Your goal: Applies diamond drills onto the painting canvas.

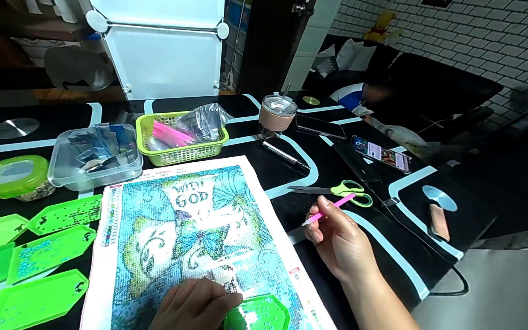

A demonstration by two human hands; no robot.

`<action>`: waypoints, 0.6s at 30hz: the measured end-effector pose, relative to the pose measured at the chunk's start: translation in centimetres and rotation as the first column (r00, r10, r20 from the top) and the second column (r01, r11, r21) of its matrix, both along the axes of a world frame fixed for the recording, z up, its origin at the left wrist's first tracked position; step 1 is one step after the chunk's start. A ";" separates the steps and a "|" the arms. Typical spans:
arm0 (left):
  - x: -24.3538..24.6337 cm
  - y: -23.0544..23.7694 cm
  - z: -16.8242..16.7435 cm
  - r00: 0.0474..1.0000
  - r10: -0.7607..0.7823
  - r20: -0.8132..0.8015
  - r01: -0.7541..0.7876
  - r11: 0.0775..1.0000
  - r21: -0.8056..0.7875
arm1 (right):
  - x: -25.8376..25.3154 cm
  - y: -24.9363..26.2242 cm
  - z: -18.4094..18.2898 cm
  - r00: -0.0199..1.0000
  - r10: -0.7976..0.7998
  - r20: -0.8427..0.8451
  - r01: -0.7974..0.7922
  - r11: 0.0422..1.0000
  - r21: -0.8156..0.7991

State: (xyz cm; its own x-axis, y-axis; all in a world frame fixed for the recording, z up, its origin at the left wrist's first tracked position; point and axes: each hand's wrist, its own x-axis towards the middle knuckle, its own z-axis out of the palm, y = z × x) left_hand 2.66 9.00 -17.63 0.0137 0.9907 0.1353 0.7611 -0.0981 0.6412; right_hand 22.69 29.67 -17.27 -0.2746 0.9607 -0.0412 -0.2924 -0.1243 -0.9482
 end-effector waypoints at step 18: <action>0.0 0.0 0.1 0.999 0.007 -0.054 -0.003 0.997 0.073 | -0.2 0.0 0.3 0.994 -0.103 0.032 0.102 0.994 0.034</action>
State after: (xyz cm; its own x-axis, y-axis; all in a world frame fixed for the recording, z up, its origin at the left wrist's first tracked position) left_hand 2.71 8.96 -17.57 0.0180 0.9784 0.2059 0.7953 -0.1388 0.5901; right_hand 22.48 29.62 -17.01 -0.1737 0.9847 -0.0171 -0.2696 -0.0643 -0.9608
